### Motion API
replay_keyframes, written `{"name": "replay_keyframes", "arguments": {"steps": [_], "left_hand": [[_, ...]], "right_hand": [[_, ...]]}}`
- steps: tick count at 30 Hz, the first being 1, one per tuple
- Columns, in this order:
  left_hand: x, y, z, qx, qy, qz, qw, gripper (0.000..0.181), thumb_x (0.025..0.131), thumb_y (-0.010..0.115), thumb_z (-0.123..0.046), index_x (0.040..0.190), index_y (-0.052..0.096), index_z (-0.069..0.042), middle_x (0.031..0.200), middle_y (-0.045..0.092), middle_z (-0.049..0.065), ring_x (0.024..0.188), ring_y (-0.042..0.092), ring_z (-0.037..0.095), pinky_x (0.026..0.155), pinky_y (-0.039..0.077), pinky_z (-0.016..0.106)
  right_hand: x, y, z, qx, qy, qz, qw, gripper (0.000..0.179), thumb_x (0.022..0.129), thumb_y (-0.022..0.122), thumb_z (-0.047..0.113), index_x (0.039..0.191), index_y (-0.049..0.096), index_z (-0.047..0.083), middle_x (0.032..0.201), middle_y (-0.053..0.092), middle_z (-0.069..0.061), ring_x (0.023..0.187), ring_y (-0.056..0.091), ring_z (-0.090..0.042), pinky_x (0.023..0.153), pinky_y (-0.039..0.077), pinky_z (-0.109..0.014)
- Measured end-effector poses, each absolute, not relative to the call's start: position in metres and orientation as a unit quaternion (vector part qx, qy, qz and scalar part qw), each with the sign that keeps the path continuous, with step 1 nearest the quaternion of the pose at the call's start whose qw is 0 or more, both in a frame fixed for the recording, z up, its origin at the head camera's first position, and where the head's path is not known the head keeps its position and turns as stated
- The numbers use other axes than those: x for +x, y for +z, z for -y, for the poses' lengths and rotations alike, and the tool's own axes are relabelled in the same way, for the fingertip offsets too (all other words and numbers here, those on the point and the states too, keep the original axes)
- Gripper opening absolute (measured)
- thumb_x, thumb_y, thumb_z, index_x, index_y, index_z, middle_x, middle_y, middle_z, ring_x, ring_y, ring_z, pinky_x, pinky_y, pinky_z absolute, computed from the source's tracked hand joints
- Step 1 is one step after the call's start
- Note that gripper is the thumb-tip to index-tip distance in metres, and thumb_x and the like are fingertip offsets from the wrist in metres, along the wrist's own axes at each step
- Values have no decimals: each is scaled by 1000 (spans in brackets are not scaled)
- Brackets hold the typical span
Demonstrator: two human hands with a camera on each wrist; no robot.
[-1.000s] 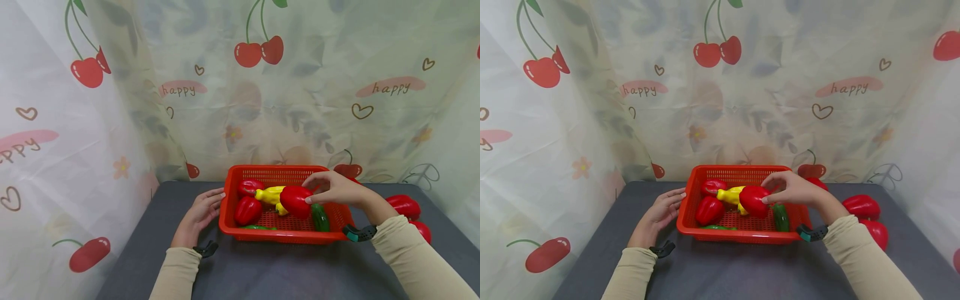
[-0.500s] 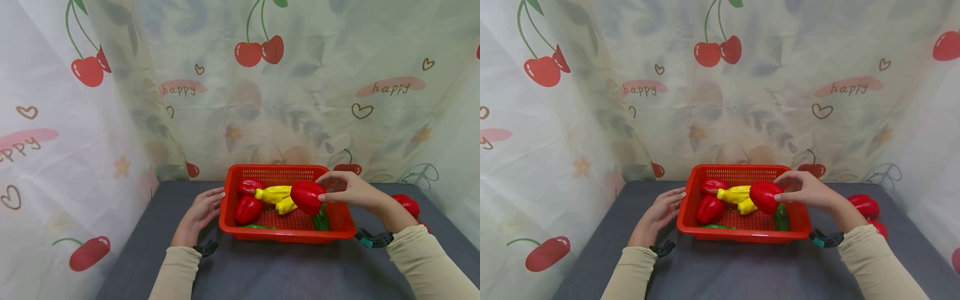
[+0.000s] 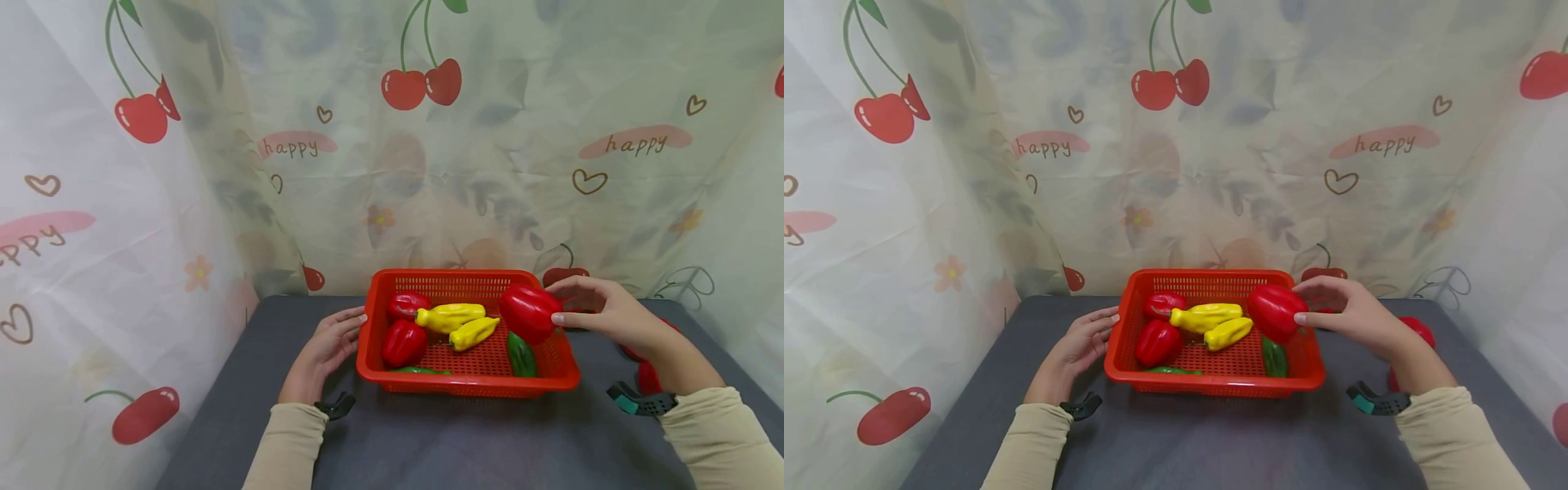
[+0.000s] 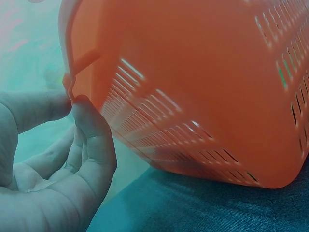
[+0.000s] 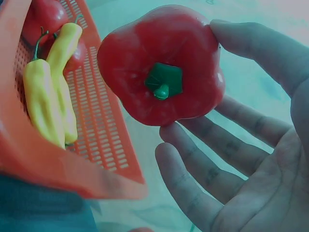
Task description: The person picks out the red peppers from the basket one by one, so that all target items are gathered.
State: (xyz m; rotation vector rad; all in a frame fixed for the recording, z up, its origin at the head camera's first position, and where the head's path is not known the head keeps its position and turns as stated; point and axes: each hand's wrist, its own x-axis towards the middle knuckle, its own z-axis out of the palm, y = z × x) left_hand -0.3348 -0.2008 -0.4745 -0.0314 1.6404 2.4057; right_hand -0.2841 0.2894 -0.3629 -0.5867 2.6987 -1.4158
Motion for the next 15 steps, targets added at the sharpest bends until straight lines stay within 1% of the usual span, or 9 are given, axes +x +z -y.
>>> {"name": "replay_keyframes", "arguments": {"steps": [4,7,12,15], "left_hand": [[-336,-475,201,-6,819,-561,117,44,104,65,-6,146,57,2,112,78,1,99,75,14,86,64,33],[-336,-476,201,-9,822,-558,116,43,105,65,-6,146,57,3,112,79,1,99,76,14,85,64,33],[-336,-476,200,-17,827,-551,111,41,104,64,-5,144,58,3,111,79,3,97,76,15,84,64,33],[-336,-476,201,-16,824,-555,112,41,105,64,-5,144,58,2,111,79,2,97,76,15,85,64,33]], "right_hand": [[-280,-367,-302,-187,-451,-873,2,44,99,77,21,139,62,12,122,72,9,106,73,-7,82,65,-32],[-276,-371,-311,-178,-449,-876,-8,44,100,76,21,140,61,12,123,71,14,107,71,-2,82,64,-30],[-269,-377,-324,-158,-458,-875,-17,46,101,75,20,143,59,12,125,69,19,109,69,1,82,63,-27],[-263,-379,-330,-142,-464,-874,-16,48,101,74,22,145,58,13,125,69,20,109,70,1,83,63,-27]]}}
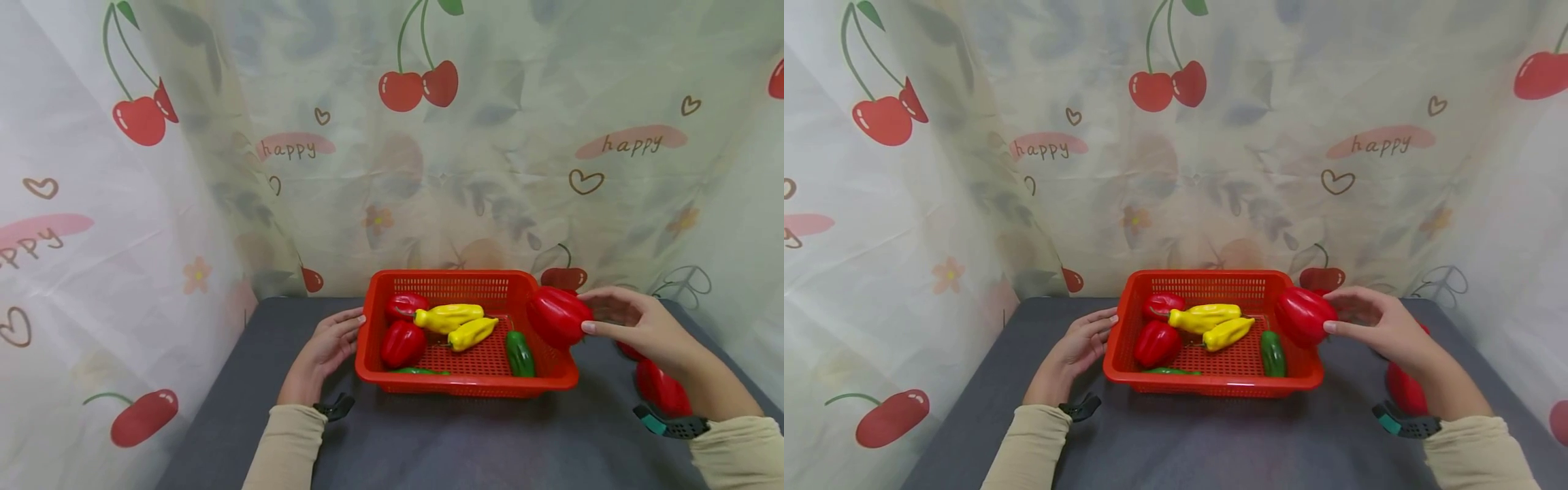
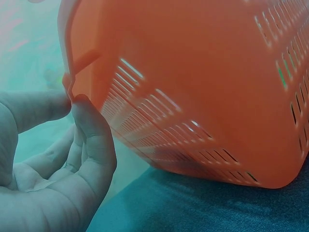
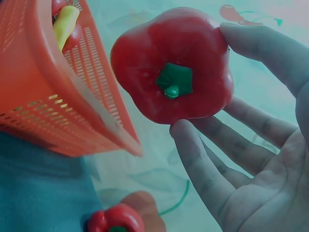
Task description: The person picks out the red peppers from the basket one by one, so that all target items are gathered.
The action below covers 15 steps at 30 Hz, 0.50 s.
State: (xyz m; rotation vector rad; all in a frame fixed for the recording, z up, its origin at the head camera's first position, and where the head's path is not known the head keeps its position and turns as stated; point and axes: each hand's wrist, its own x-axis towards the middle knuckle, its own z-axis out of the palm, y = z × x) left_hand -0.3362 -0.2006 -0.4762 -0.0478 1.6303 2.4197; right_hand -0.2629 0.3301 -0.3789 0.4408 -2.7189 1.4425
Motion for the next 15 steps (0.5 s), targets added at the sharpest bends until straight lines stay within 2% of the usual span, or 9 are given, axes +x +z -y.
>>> {"name": "replay_keyframes", "arguments": {"steps": [15], "left_hand": [[-336,-477,202,-5,820,-560,115,41,105,65,-8,144,58,1,113,78,2,98,76,14,86,64,34]], "right_hand": [[-240,-397,-365,85,487,869,30,44,104,69,18,146,56,17,118,69,27,102,71,3,75,65,-32]]}}
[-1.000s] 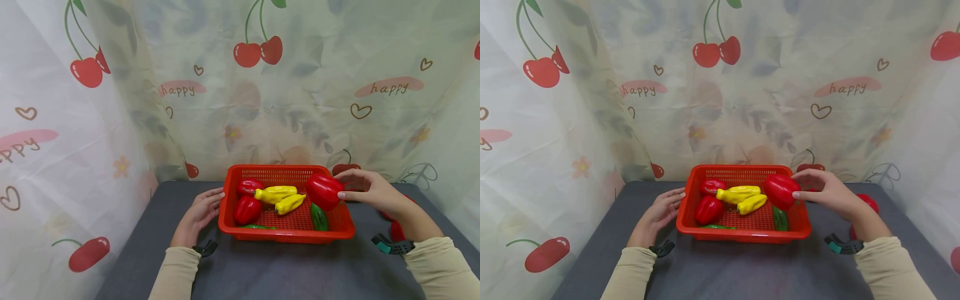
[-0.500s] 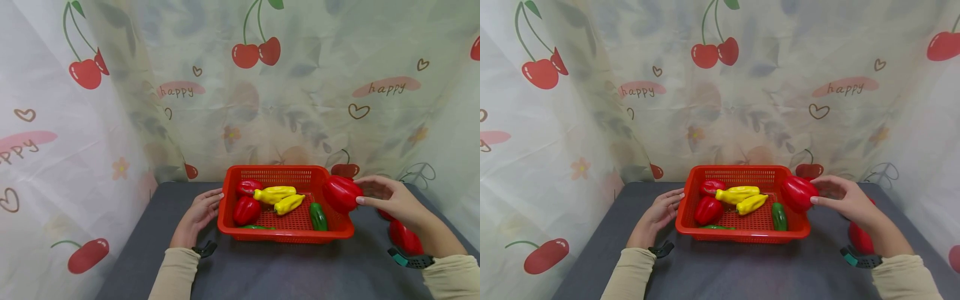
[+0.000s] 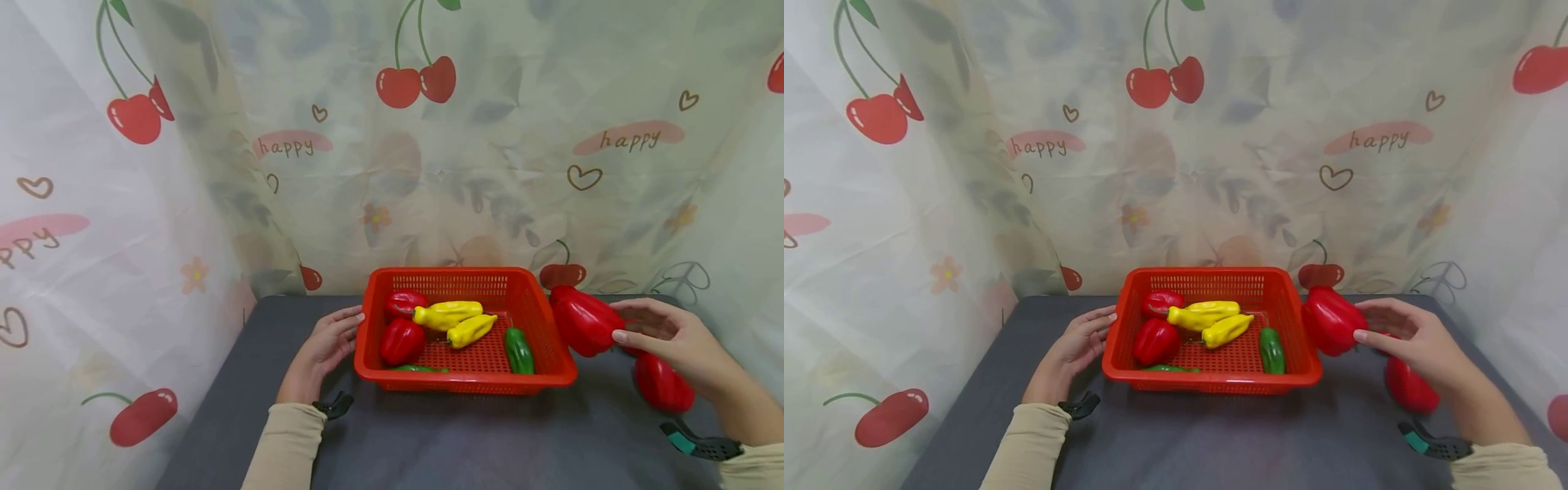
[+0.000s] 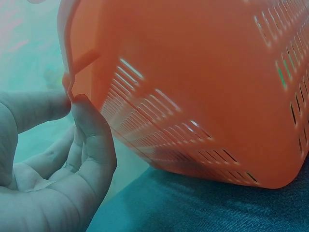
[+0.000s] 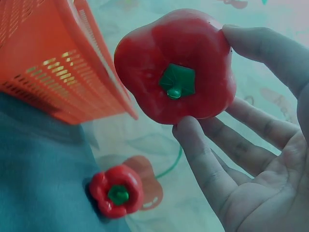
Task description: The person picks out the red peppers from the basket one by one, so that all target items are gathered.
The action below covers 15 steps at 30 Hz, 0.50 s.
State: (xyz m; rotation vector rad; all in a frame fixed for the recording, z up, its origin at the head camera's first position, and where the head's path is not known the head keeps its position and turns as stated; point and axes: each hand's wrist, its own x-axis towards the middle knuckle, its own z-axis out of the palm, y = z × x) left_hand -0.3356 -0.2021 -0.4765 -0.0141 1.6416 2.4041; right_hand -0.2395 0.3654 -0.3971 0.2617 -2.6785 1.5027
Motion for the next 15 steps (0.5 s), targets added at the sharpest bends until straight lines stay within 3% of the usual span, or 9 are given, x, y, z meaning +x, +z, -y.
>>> {"name": "replay_keyframes", "arguments": {"steps": [15], "left_hand": [[-337,-478,202,2,814,-568,119,46,105,65,-9,149,54,2,117,77,1,103,75,14,88,64,34]], "right_hand": [[-217,-424,-402,56,489,867,77,42,104,67,10,143,56,25,119,63,35,101,66,13,73,63,-23]]}}
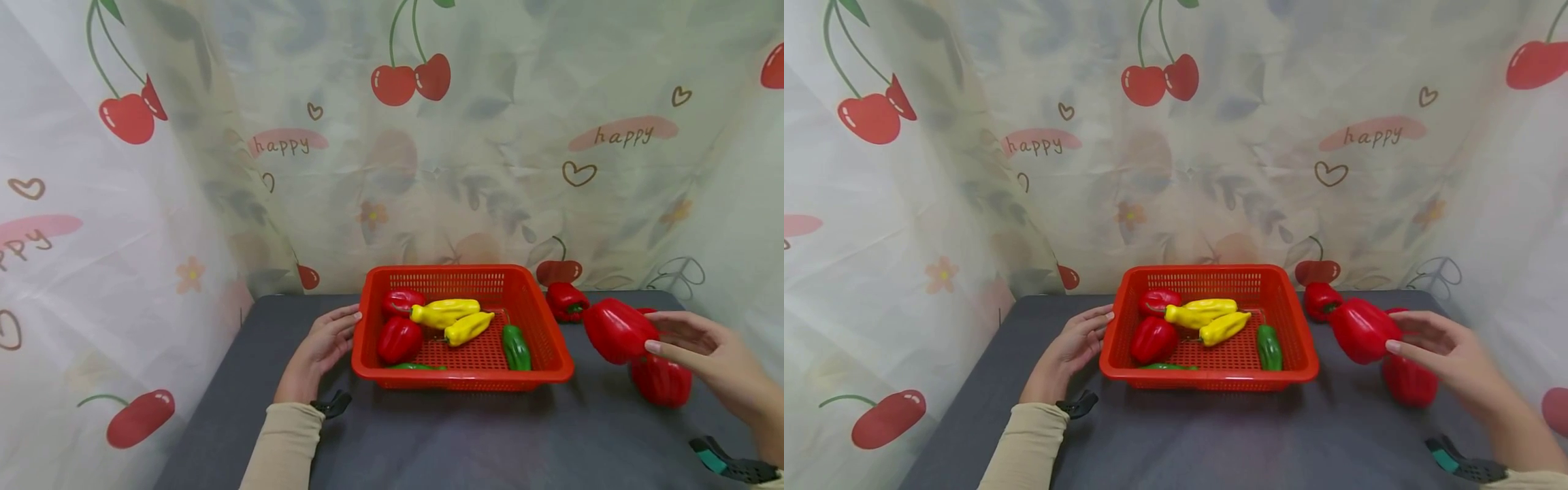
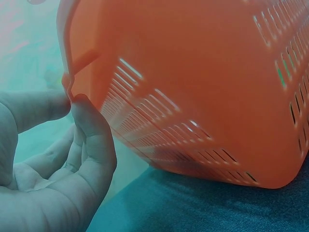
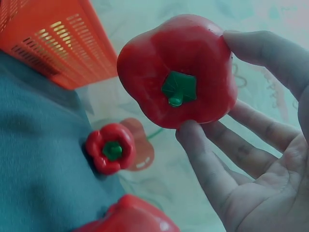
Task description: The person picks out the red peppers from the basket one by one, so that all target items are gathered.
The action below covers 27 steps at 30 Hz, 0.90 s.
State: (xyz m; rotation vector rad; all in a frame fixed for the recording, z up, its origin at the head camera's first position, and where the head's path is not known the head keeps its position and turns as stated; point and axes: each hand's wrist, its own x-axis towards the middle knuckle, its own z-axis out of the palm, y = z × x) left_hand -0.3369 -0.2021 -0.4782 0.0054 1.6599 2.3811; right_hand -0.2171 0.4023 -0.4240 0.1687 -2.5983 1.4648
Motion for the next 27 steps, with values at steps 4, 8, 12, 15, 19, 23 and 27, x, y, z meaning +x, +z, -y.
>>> {"name": "replay_keyframes", "arguments": {"steps": [4,8,12,15,19,23,27], "left_hand": [[-337,-478,202,2,814,-568,121,46,105,64,-9,149,53,2,117,77,1,103,75,14,88,64,34],[-338,-477,203,5,815,-567,120,46,106,64,-9,149,53,2,116,77,1,101,75,14,88,64,33],[-339,-475,204,8,818,-563,116,43,105,64,-9,147,56,1,115,78,1,100,76,15,88,64,34],[-339,-475,205,6,821,-559,113,41,106,63,-8,145,57,1,113,78,1,99,76,15,88,64,34],[-339,-474,206,1,823,-558,110,39,106,62,-7,144,58,0,114,78,2,99,76,15,87,64,34],[-339,-475,206,2,821,-560,109,40,106,63,-7,145,58,0,115,78,2,100,76,15,87,64,34],[-338,-475,206,-1,823,-558,110,41,106,62,-7,146,57,1,115,78,3,99,76,15,87,64,33]], "right_hand": [[-212,-428,-410,43,496,864,82,42,104,67,10,139,57,30,116,63,36,97,68,11,70,62,-22],[-208,-433,-417,29,500,861,90,42,104,68,10,137,58,33,114,62,38,95,66,13,69,60,-18],[-206,-438,-424,24,503,859,91,41,104,67,9,135,57,35,112,62,38,94,64,12,70,59,-15],[-205,-440,-426,17,508,857,87,40,105,66,10,132,57,38,110,62,36,92,65,9,70,59,-15],[-202,-442,-428,14,518,850,94,39,105,66,9,130,56,37,108,63,35,90,67,10,69,58,-14],[-198,-444,-430,5,539,835,109,42,103,68,6,127,56,38,107,64,36,89,68,11,67,58,-12],[-194,-446,-435,1,595,794,123,44,100,70,0,124,59,36,106,67,32,86,70,8,65,59,-15]]}}
